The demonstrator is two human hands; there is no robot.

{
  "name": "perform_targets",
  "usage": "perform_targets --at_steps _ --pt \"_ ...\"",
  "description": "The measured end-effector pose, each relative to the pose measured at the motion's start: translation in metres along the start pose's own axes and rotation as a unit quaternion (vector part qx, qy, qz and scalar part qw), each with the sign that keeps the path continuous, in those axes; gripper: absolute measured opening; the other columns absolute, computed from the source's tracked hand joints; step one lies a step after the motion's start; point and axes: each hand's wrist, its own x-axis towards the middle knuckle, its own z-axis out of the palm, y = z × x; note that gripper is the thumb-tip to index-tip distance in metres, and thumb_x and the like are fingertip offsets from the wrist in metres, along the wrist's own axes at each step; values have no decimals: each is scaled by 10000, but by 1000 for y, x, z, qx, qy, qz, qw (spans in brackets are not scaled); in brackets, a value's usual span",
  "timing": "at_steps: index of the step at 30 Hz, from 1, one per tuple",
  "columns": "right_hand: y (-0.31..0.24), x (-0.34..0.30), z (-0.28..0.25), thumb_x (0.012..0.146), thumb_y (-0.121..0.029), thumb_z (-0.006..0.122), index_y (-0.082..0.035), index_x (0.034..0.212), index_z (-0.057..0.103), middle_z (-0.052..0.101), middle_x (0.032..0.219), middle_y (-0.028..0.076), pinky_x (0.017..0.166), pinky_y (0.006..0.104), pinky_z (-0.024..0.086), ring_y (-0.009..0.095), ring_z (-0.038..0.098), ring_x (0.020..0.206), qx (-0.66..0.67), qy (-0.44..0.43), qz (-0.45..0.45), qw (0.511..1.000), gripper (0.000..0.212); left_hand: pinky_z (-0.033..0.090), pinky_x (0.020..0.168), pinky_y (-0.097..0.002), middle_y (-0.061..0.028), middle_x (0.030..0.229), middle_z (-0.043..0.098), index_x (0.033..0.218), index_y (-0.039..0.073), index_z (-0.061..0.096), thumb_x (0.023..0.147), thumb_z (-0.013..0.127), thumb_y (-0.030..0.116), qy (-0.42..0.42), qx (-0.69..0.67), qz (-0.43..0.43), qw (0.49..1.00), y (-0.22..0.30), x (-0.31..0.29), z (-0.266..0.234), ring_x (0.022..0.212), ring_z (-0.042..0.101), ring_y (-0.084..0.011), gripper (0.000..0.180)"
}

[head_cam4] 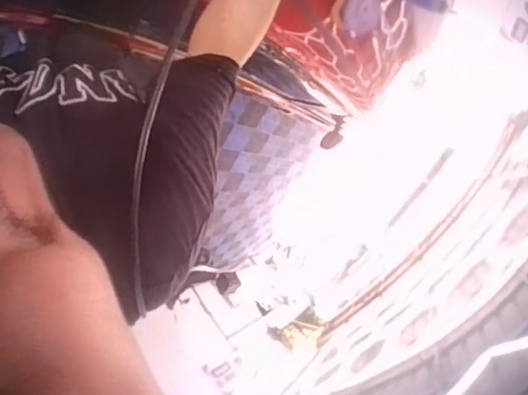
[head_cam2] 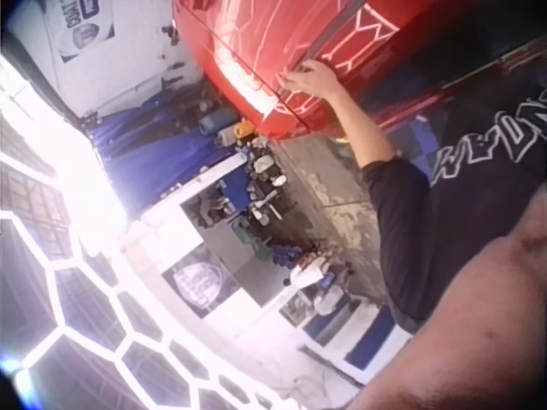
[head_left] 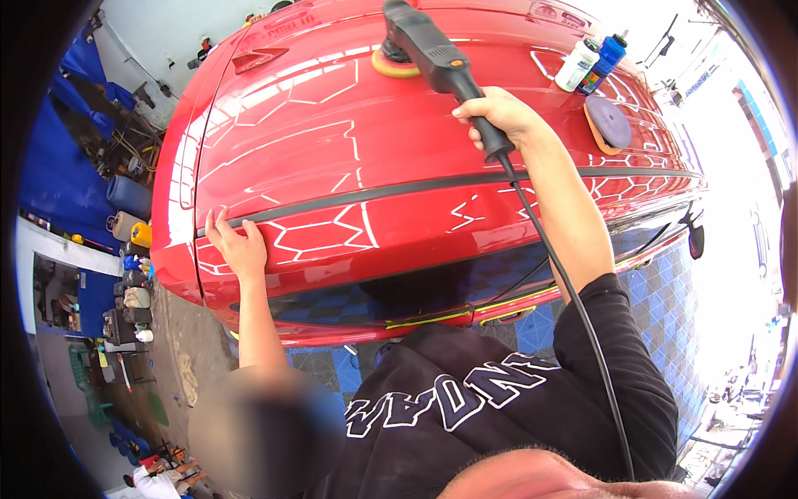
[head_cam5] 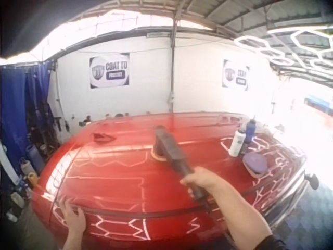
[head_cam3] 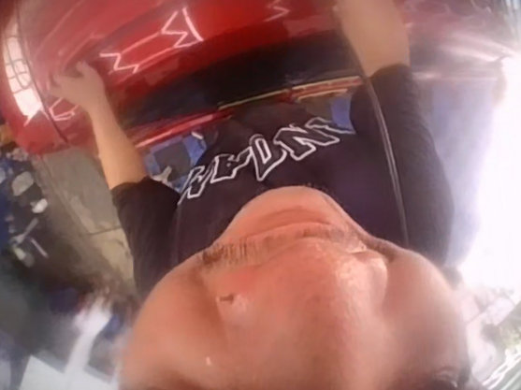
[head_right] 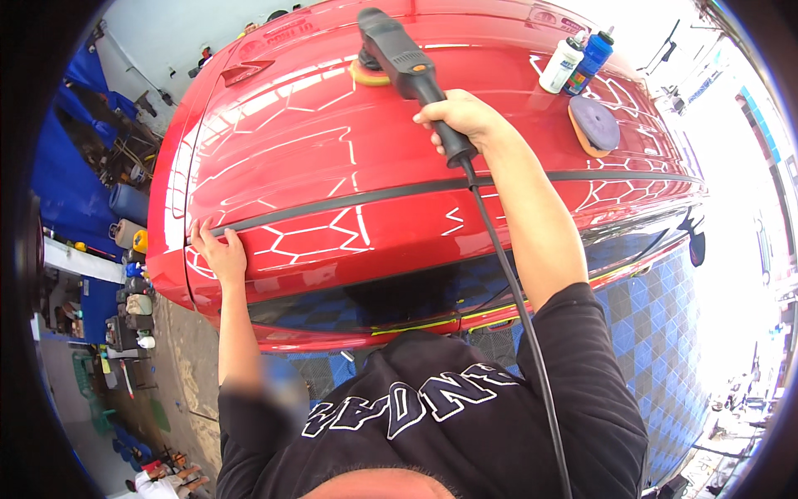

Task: The person uses a rotary polisher to buff the hood of a red car. They move the tool in overlapping passes across the surface while holding a protective strip with the other hand. The hood is sectioned with tape to guide the polishing process.

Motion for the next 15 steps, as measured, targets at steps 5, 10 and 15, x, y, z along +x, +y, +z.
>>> perform_targets --at_steps 5,10,15 --pt "7 -6 -49 897 -115 752 -30 1116 593 640 819 49 456 315 552 130 637 554 28 48 6 998 284 438 1158 -520 -234 1588 369 1397 31 556 941 653 68 1 14 -13 1000 -2 0 -1 1476 392 -448 468" --pt "11 3 -98 887 -99 752 -12 959 610 637 773 54 468 341 579 146 641 553 40 91 -15 995 181 442 1156 -520 -227 1607 341 1392 39 556 947 647 62 -3 12 -25 1000 2 1 2 1492 366 -445 455" --pt "6 27 -131 899 -88 725 22 995 651 645 778 65 478 329 574 149 643 574 55 143 7 988 164 435 1159 -521 -232 1606 340 1393 28 552 943 644 61 -2 20 -27 999 3 2 3 1490 367 -449 461"
